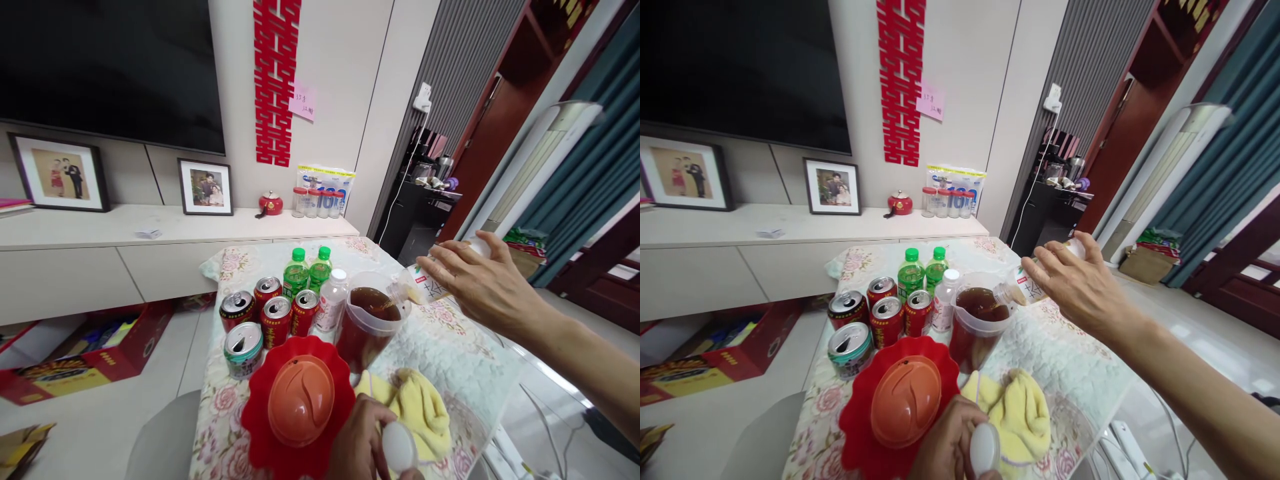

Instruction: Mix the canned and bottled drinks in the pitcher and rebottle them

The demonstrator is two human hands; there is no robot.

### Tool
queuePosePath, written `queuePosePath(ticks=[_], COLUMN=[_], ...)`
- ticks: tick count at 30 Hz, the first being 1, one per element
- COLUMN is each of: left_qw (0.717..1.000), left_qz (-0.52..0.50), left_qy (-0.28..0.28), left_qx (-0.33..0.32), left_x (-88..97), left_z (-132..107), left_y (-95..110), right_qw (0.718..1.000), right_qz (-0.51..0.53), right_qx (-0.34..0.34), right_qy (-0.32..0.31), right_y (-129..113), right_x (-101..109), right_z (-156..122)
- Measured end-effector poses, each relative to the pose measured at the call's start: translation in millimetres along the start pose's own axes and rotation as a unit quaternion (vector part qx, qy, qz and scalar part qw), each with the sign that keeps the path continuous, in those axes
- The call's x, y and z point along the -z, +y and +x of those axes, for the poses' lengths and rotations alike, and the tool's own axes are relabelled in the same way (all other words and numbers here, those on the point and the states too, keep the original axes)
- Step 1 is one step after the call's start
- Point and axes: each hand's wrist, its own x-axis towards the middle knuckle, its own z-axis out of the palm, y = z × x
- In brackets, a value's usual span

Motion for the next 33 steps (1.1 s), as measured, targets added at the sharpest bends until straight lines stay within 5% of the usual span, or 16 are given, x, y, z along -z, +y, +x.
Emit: queuePosePath(ticks=[8,21,27,30,33], left_qw=[0.998,0.993,0.993,0.992,0.989], left_qz=[-0.004,-0.021,-0.014,-0.048,-0.124], left_qy=[0.070,0.111,0.116,0.114,0.084], left_qx=[0.003,-0.026,-0.026,-0.022,-0.011], left_x=[16.8,29.6,33.1,38.8,51.5], left_z=[0.9,2.3,4.5,8.0,13.5], left_y=[28.6,41.4,37.4,34.6,40.6], right_qw=[0.999,0.997,0.996,0.975,0.892], right_qz=[-0.048,-0.057,0.049,0.172,0.388], right_qx=[0.019,0.011,-0.079,-0.143,-0.223], right_qy=[0.012,0.050,0.013,-0.016,-0.063], right_y=[-3.5,-8.2,-10.2,-8.3,-12.2], right_x=[7.1,3.5,-19.2,-26.5,-18.4], right_z=[0.7,-7.0,-20.0,-34.0,-50.8])
